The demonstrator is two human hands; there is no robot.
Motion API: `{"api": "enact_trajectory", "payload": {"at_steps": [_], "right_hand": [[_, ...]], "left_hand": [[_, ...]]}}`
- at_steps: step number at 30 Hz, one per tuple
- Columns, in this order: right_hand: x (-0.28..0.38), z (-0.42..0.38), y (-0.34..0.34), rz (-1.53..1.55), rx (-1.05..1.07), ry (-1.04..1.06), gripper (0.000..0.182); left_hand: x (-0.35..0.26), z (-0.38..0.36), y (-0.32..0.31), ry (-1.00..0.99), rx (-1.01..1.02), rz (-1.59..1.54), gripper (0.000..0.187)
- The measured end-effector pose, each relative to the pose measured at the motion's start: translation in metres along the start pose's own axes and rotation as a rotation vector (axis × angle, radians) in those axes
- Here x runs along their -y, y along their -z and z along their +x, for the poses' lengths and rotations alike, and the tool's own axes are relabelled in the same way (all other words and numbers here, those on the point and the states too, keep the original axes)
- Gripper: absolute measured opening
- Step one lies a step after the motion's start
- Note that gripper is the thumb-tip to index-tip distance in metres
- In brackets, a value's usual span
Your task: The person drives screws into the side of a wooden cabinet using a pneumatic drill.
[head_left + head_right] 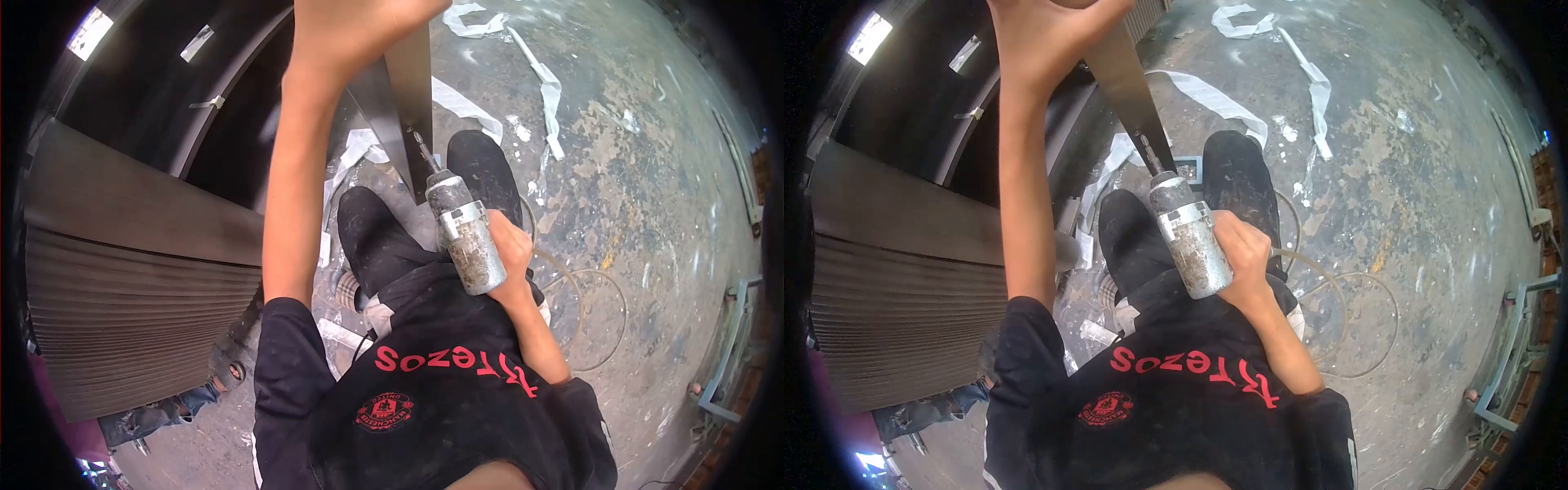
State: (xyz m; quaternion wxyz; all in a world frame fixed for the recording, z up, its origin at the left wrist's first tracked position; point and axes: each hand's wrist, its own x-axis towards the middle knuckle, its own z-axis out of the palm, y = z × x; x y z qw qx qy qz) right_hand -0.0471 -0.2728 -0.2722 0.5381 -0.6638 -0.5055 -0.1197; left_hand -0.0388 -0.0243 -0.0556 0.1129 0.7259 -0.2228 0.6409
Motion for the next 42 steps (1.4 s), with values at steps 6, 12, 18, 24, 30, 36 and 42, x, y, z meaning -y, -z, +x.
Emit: {"api": "enact_trajectory", "payload": {"at_steps": [6, 12, 18, 24, 30, 36, 42], "right_hand": [[-0.007, 0.001, -0.005, 0.003, 0.001, 0.039, 0.027], [-0.01, -0.002, -0.005, -0.016, 0.025, 0.038, 0.028], [-0.008, 0.001, -0.006, -0.014, -0.016, 0.044, 0.029], [-0.008, 0.002, -0.006, -0.002, 0.0, 0.033, 0.029], [-0.001, 0.004, -0.001, 0.011, 0.035, -0.027, 0.028], [0.011, 0.011, 0.011, 0.123, 0.08, -0.128, 0.03], [0.014, 0.013, 0.008, 0.123, 0.047, -0.118, 0.031]], "left_hand": [[-0.012, -0.016, -0.008, 0.115, -0.014, 0.187, 0.119], [-0.013, -0.019, -0.012, 0.156, -0.04, 0.266, 0.116], [-0.02, -0.02, -0.02, 0.164, -0.098, 0.282, 0.114], [-0.007, -0.024, -0.019, 0.219, -0.114, 0.209, 0.113], [-0.021, -0.016, -0.021, 0.265, -0.13, 0.086, 0.113], [-0.035, -0.013, -0.028, 0.154, -0.148, 0.203, 0.113], [-0.004, -0.021, -0.02, 0.116, -0.103, 0.142, 0.112]]}}
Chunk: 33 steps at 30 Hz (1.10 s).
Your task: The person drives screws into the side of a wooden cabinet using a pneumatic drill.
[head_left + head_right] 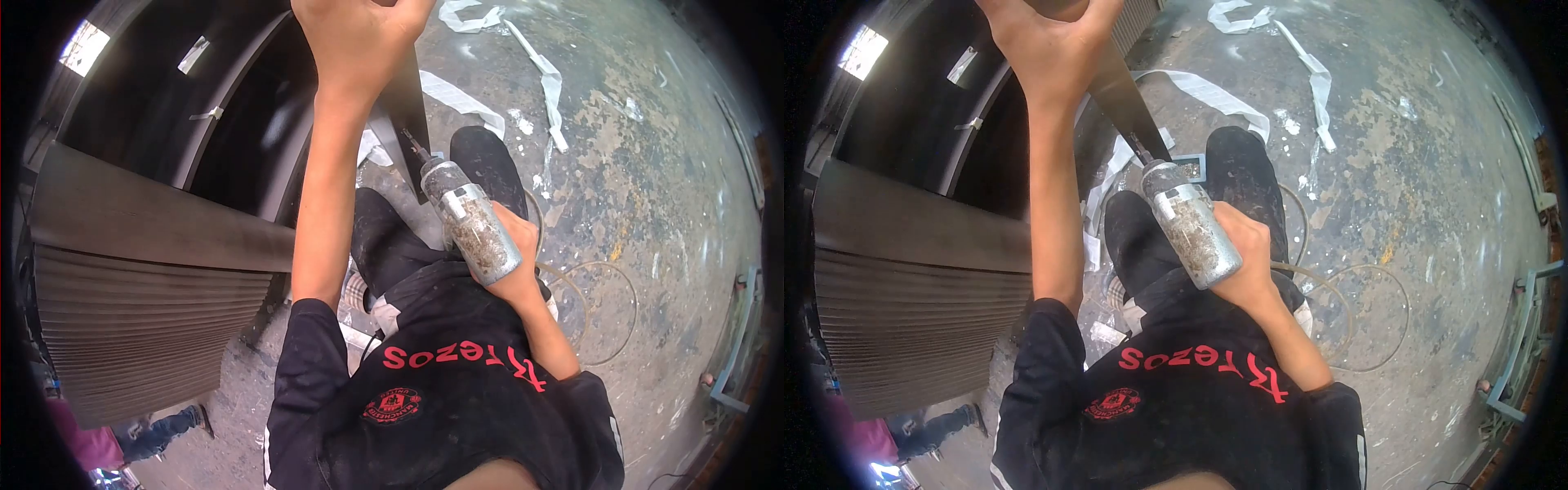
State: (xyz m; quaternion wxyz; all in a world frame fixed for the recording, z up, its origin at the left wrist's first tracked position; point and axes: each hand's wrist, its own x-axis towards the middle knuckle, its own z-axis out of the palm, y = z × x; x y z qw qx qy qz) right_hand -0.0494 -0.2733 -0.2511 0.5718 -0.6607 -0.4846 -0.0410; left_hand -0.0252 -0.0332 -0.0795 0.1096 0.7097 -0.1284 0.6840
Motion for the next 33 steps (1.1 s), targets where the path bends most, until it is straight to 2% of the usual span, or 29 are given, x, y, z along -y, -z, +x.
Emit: {"api": "enact_trajectory", "payload": {"at_steps": [6, 11, 15, 20, 23, 33], "right_hand": [[-0.003, -0.005, 0.0, -0.003, 0.033, -0.065, 0.033], [-0.002, -0.005, -0.003, -0.007, 0.01, -0.05, 0.029], [-0.005, -0.008, -0.005, -0.018, 0.021, -0.063, 0.027], [-0.005, -0.007, -0.005, -0.006, 0.0, -0.048, 0.027], [-0.005, -0.007, -0.005, -0.017, 0.008, -0.055, 0.026], [-0.01, -0.005, -0.004, -0.084, 0.058, 0.008, 0.033]], "left_hand": [[-0.014, 0.002, 0.003, 0.073, 0.028, -0.017, 0.112], [0.004, -0.002, 0.0, -0.001, -0.02, 0.056, 0.111], [0.003, -0.001, -0.001, -0.034, -0.024, -0.016, 0.11], [-0.014, 0.003, 0.001, 0.082, -0.019, -0.063, 0.11], [0.005, -0.003, 0.0, 0.005, -0.016, -0.017, 0.11], [0.003, -0.002, 0.0, 0.021, -0.01, 0.001, 0.111]]}}
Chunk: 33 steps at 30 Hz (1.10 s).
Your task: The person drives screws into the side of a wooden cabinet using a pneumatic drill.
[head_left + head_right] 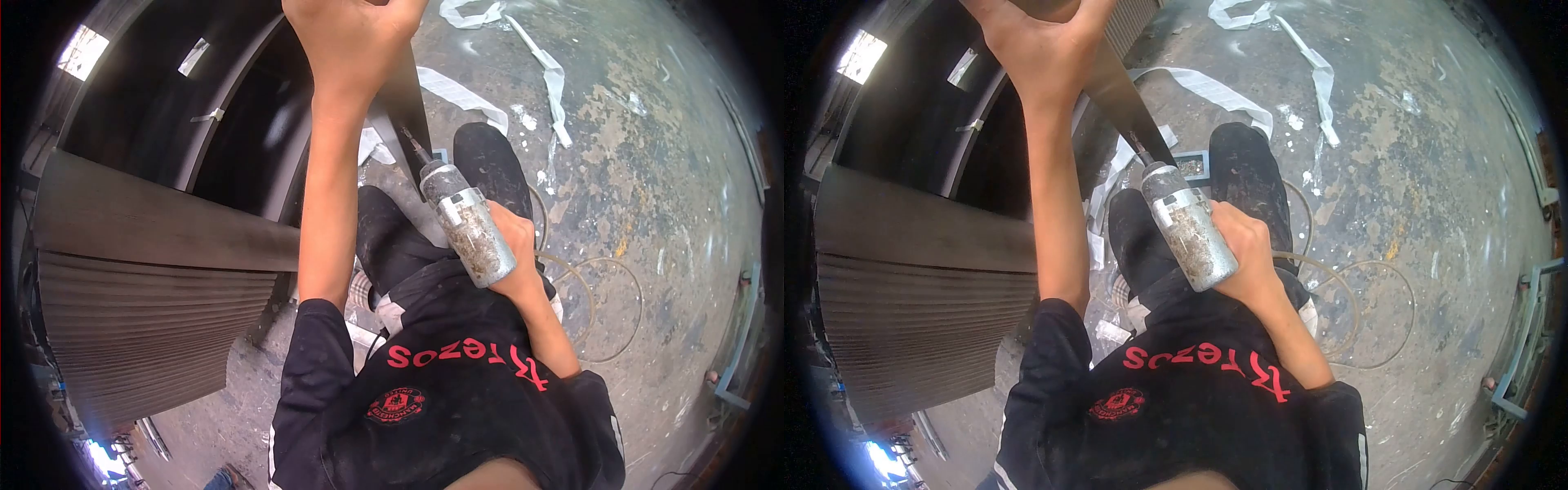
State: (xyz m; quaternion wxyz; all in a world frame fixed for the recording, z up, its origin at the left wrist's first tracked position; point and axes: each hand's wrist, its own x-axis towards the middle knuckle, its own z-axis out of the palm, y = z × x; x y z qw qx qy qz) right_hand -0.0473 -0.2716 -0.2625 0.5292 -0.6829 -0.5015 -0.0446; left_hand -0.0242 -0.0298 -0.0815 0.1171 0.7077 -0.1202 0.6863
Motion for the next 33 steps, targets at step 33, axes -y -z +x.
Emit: {"api": "enact_trajectory", "payload": {"at_steps": [33], "right_hand": [[0.001, -0.014, 0.003, 0.035, -0.082, -0.006, 0.026]], "left_hand": [[-0.002, 0.003, 0.006, -0.054, 0.043, 0.129, 0.112]]}}
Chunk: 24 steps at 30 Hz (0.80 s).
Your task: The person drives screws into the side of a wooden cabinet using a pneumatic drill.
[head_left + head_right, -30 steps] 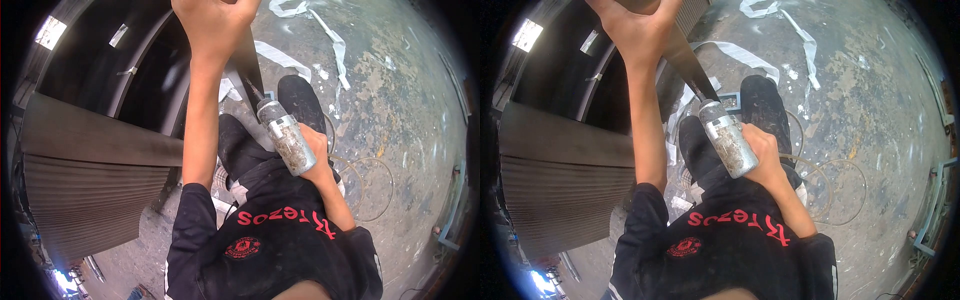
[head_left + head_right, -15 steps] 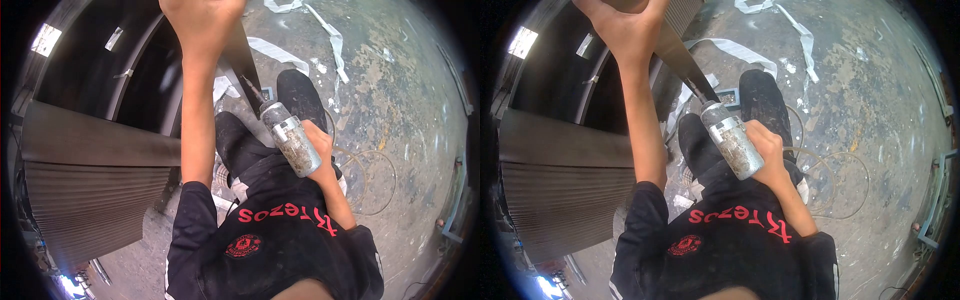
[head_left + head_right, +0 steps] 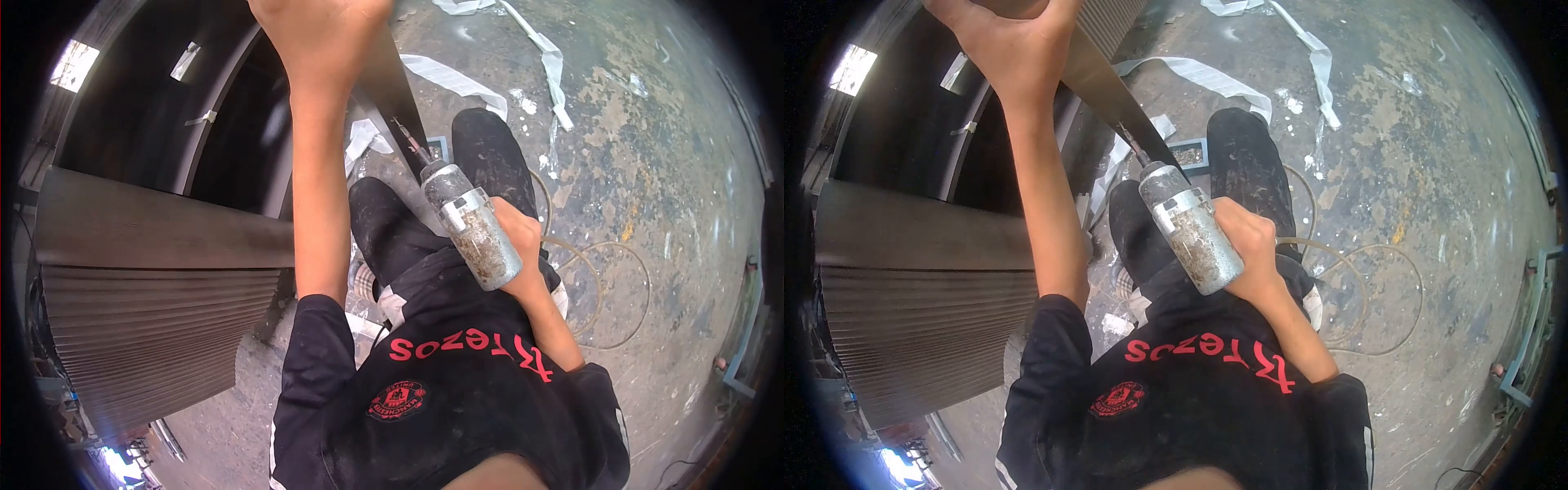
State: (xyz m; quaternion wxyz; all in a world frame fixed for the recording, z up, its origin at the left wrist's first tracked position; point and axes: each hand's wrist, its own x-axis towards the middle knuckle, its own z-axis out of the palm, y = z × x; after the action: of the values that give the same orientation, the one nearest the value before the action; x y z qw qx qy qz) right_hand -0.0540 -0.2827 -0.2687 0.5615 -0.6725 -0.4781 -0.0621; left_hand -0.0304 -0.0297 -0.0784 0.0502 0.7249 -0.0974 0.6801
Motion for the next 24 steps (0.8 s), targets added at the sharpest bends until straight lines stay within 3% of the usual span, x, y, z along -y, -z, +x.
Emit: {"api": "enact_trajectory", "payload": {"at_steps": [2, 5, 7, 8, 11, 12, 14, 16, 24], "right_hand": [[0.001, 0.001, 0.0, 0.008, -0.002, 0.002, 0.025], [0.0, -0.001, -0.001, 0.015, -0.015, -0.009, 0.025], [-0.004, -0.003, -0.001, 0.011, -0.008, 0.005, 0.025], [-0.006, -0.004, -0.002, 0.008, -0.016, 0.008, 0.025], [-0.01, -0.004, -0.002, 0.026, -0.006, 0.027, 0.026], [-0.009, -0.005, -0.001, 0.029, -0.012, 0.022, 0.026], [-0.006, -0.002, 0.0, 0.035, -0.013, 0.026, 0.025], [-0.007, -0.003, -0.001, 0.022, 0.0, 0.017, 0.025], [-0.008, -0.009, 0.013, -0.043, 0.04, 0.038, 0.027]], "left_hand": [[-0.004, -0.003, 0.002, 0.064, -0.073, -0.043, 0.097], [-0.027, -0.026, 0.014, 0.244, -0.299, -0.207, 0.052], [-0.046, -0.05, 0.034, 0.451, -0.417, -0.197, 0.023], [-0.056, -0.073, 0.051, 0.723, -0.342, -0.181, 0.015], [-0.083, -0.116, 0.072, 1.323, 0.276, -0.277, 0.032], [-0.087, -0.124, 0.07, 1.417, 0.371, -0.383, 0.04], [-0.094, -0.13, 0.062, 1.542, 0.366, -0.504, 0.043], [-0.093, -0.135, 0.053, 1.566, 0.257, -0.529, 0.04], [-0.092, -0.143, 0.051, 1.599, 0.187, -0.602, 0.033]]}}
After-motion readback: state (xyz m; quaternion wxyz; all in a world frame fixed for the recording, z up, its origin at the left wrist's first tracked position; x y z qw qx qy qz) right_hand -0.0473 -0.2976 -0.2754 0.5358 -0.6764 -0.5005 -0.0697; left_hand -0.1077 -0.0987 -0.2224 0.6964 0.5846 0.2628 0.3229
